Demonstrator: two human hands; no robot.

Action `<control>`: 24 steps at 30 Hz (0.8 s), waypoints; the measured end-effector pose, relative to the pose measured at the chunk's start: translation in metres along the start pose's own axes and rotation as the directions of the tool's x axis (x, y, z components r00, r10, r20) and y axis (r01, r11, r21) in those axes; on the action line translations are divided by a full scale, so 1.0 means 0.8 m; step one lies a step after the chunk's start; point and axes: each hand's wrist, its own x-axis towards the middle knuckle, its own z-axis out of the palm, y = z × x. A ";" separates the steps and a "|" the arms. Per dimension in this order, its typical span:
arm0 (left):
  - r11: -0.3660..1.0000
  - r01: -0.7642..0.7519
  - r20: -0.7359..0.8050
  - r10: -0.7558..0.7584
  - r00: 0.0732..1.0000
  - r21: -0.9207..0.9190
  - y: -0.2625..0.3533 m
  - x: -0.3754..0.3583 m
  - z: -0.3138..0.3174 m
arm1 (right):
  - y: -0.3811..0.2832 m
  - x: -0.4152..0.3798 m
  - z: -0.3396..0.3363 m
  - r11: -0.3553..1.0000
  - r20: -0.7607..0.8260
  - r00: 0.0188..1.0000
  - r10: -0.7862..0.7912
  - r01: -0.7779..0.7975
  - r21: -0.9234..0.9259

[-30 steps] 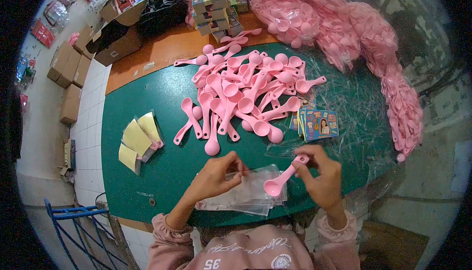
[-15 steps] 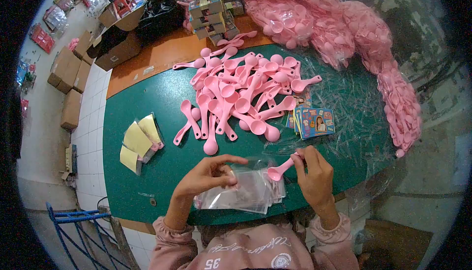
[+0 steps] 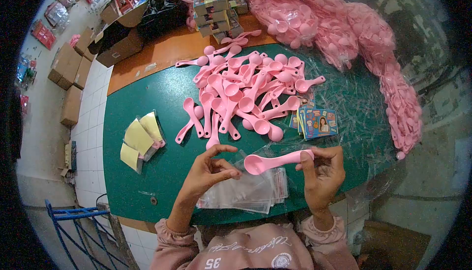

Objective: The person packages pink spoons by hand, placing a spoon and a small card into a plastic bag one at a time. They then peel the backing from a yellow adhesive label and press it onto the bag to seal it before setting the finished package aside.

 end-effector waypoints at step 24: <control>0.999 0.028 -0.029 -0.028 0.999 -0.021 -0.005 0.001 0.005 | 0.005 0.000 0.020 0.994 0.151 0.988 -0.034 0.049 -0.101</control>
